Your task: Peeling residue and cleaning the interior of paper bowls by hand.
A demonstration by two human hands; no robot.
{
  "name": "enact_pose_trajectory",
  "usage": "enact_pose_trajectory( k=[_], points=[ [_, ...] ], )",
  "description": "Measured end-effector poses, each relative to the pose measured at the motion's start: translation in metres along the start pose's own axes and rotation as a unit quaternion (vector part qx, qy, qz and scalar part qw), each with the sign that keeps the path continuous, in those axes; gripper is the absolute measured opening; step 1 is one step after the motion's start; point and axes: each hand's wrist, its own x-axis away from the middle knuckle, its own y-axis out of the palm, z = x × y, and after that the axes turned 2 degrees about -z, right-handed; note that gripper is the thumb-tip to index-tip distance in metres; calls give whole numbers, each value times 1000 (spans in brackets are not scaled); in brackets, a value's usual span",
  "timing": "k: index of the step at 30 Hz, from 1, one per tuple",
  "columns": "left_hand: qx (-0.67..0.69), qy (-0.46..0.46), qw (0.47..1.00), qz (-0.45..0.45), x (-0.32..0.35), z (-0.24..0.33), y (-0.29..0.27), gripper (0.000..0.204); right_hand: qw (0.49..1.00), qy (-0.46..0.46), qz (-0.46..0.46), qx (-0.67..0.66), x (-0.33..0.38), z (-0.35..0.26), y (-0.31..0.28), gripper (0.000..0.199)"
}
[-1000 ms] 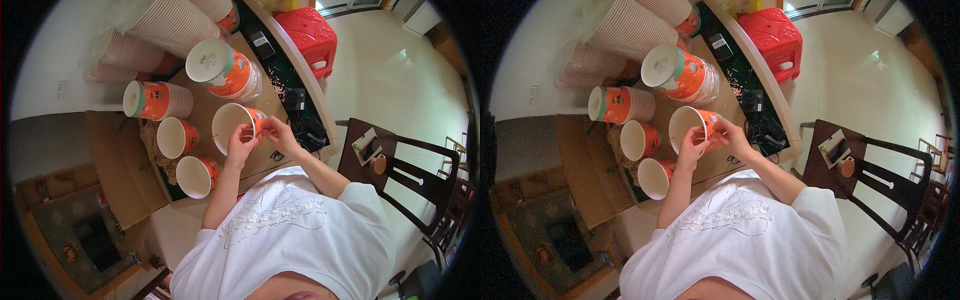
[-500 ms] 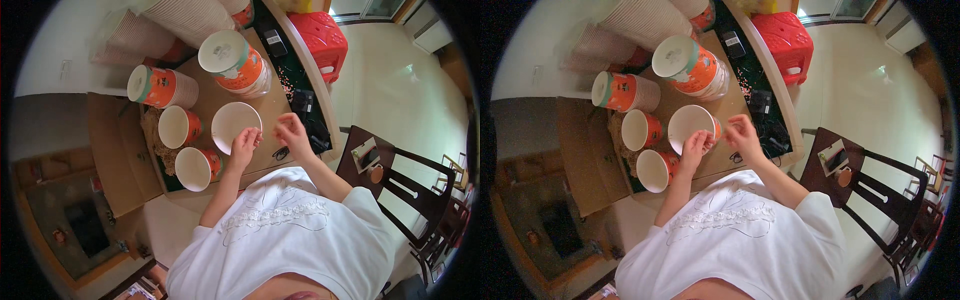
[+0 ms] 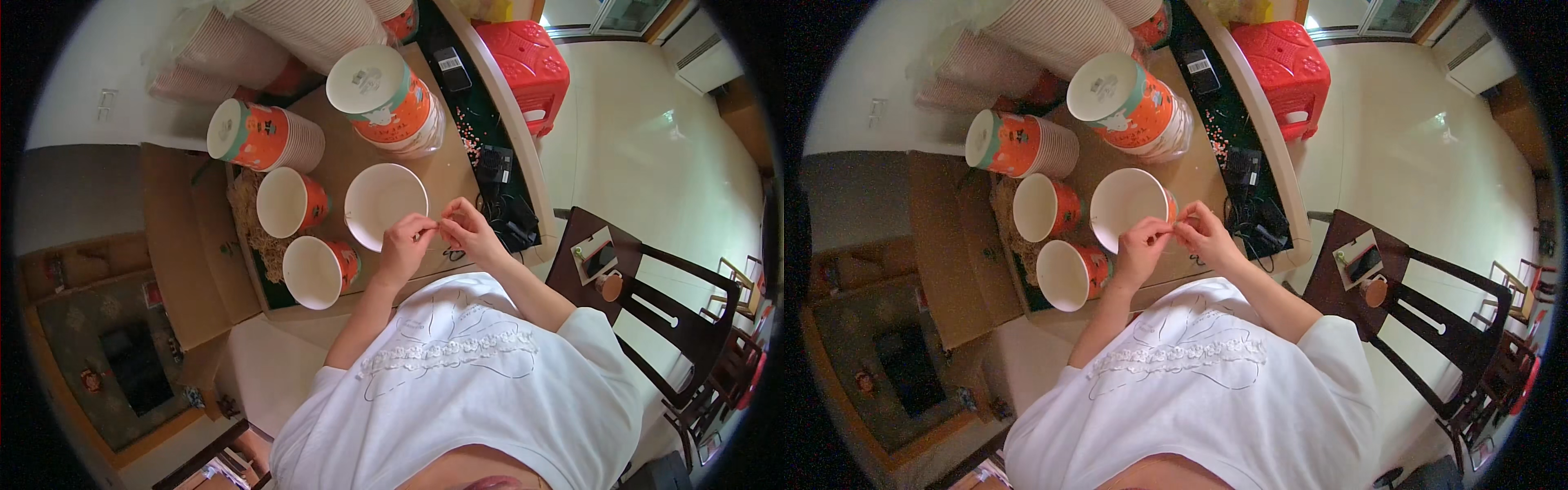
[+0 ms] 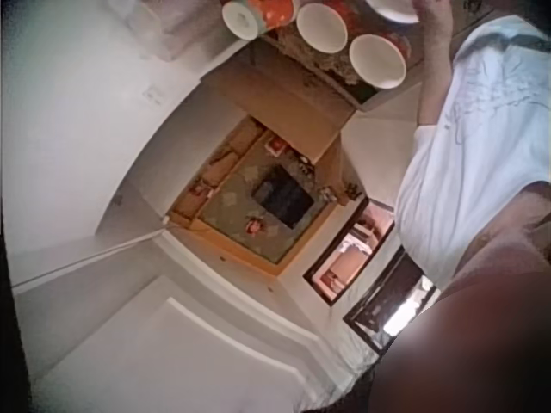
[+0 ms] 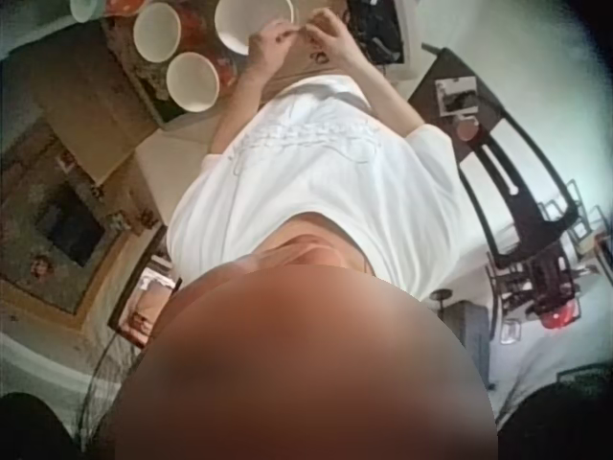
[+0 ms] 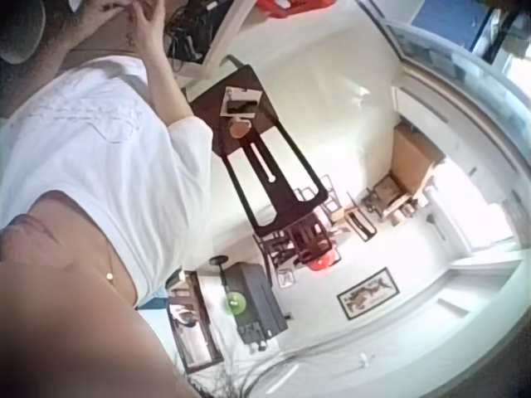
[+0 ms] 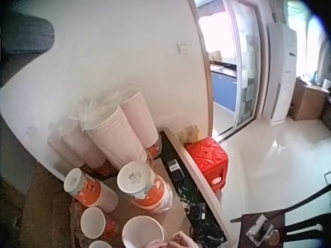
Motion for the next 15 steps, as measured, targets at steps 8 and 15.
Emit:
enact_pose_trajectory(
  k=[8,15],
  points=[
    [87,-79,993,9,2,-6,-6,11,944,-104,47,309,5,-7,5,10],
    [280,-104,942,-152,17,-21,-24,21,997,-59,0,58,4,-10,13,8]
  ],
)
